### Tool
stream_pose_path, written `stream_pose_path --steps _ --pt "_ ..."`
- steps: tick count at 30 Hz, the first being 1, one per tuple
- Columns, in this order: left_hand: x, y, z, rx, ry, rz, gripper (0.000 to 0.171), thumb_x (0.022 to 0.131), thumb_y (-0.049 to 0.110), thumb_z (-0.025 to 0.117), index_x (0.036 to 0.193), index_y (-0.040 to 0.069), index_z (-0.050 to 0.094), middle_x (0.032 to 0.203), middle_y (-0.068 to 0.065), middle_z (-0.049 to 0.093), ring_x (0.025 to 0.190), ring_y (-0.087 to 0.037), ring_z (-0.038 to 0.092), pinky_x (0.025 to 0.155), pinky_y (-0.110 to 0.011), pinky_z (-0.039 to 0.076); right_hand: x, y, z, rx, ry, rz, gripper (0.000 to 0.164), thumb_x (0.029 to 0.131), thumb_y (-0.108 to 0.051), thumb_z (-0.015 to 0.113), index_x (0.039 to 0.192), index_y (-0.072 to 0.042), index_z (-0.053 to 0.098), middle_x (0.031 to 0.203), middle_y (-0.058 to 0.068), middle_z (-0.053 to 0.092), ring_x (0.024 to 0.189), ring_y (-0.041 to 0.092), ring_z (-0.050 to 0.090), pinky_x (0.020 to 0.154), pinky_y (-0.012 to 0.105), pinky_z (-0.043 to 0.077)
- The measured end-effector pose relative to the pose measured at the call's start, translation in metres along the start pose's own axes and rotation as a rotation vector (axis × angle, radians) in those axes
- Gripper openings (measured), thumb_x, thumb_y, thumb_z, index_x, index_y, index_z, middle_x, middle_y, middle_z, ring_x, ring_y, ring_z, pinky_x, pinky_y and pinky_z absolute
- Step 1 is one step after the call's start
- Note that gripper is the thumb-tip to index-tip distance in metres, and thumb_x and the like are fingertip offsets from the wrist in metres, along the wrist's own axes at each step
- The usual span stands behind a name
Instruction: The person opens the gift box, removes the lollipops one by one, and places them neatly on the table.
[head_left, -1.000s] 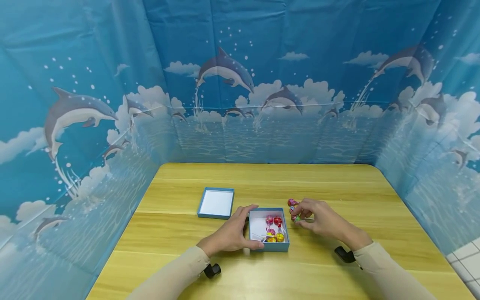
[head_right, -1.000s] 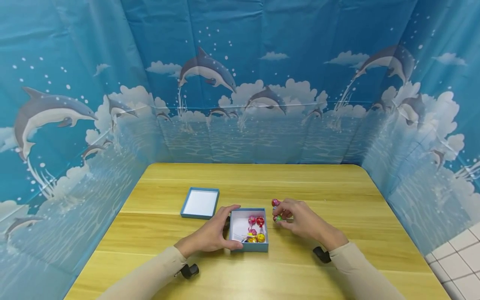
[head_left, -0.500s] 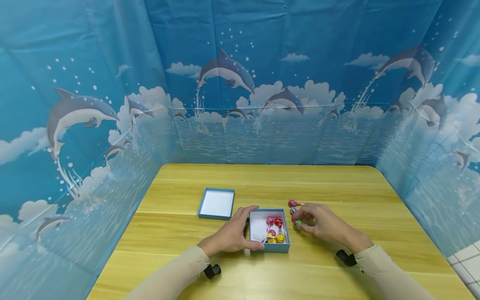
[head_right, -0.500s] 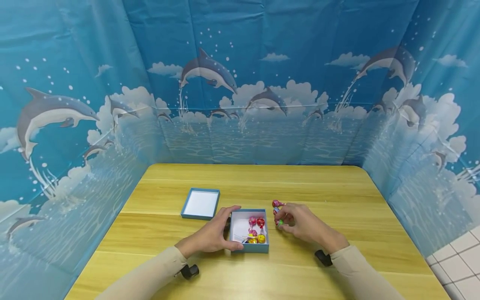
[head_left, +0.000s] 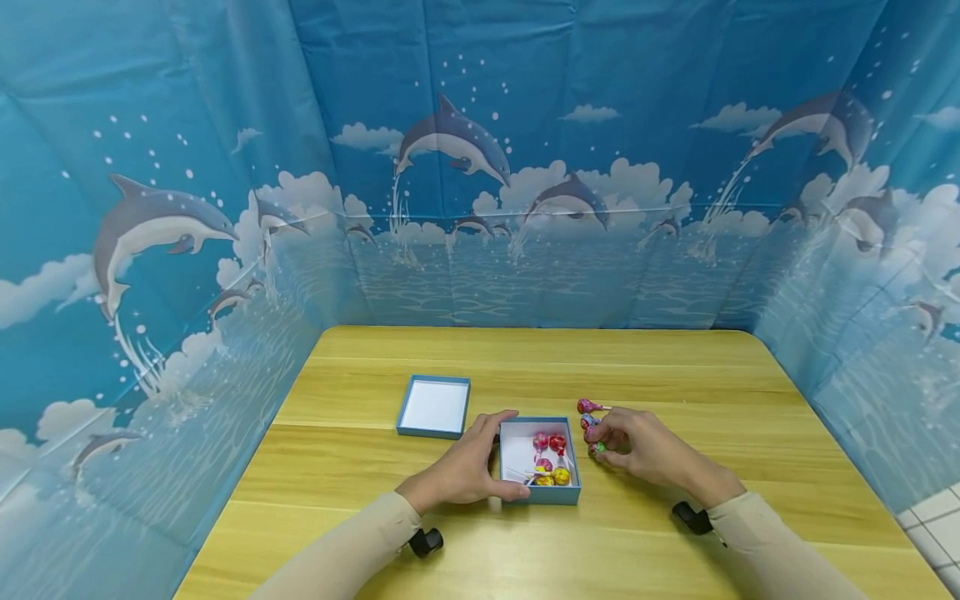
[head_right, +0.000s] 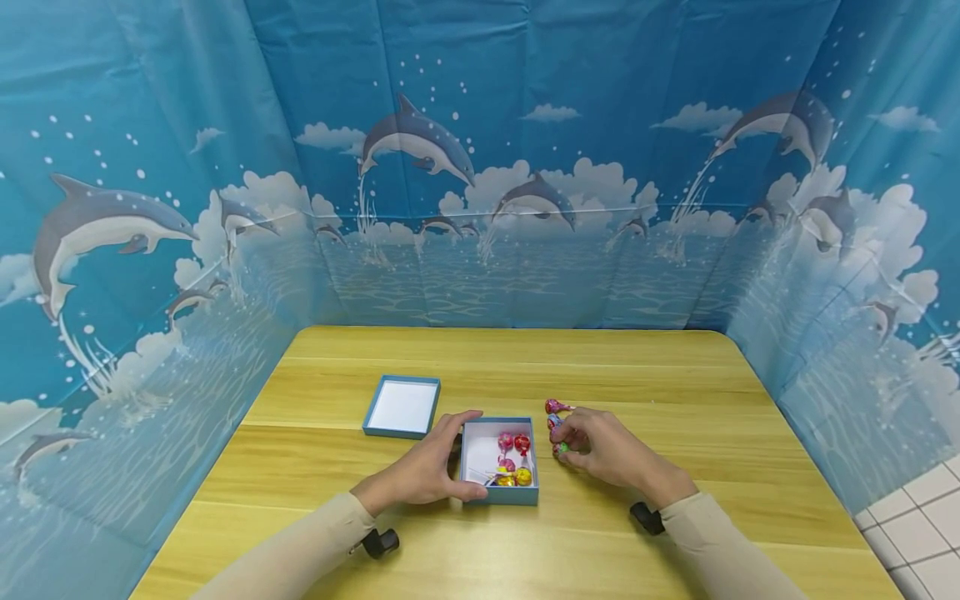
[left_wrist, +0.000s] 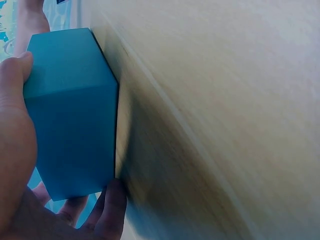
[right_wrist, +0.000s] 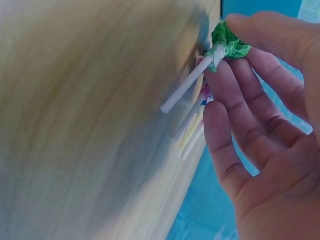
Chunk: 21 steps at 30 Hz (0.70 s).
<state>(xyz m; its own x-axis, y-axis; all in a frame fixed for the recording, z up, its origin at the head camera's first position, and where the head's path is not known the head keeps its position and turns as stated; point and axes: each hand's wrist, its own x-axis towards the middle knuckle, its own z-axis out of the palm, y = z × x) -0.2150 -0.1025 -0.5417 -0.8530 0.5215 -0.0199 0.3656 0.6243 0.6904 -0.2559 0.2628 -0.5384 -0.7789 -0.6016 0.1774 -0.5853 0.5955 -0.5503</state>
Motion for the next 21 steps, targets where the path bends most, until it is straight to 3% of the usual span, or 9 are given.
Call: stream_pose_path --steps 13,21 --pt "0.0004 -0.0008 0.0008 -0.027 -0.004 -0.017 0.121 0.096 0.056 0.096 0.186 0.023 0.024 0.174 -0.013 0.047 0.15 -0.029 0.058 0.133 -0.059 0.05 -0.0016 0.0051 0.0039 -0.035 0.019 -0.013 0.02 0.099 -0.007 0.094 0.113 -0.016 0.083 0.103 -0.01 0.077 0.089 -0.003 0.069 0.078 0.029 0.065" --pt "0.0007 -0.0001 -0.0001 -0.022 -0.01 -0.016 0.121 0.096 0.056 0.096 0.186 0.025 0.023 0.175 -0.013 0.047 0.152 -0.03 0.058 0.133 -0.059 0.049 -0.002 0.0039 0.0018 -0.035 0.001 0.027 0.019 0.101 -0.011 0.093 0.117 -0.018 0.084 0.107 -0.011 0.079 0.091 -0.005 0.069 0.081 0.028 0.065"
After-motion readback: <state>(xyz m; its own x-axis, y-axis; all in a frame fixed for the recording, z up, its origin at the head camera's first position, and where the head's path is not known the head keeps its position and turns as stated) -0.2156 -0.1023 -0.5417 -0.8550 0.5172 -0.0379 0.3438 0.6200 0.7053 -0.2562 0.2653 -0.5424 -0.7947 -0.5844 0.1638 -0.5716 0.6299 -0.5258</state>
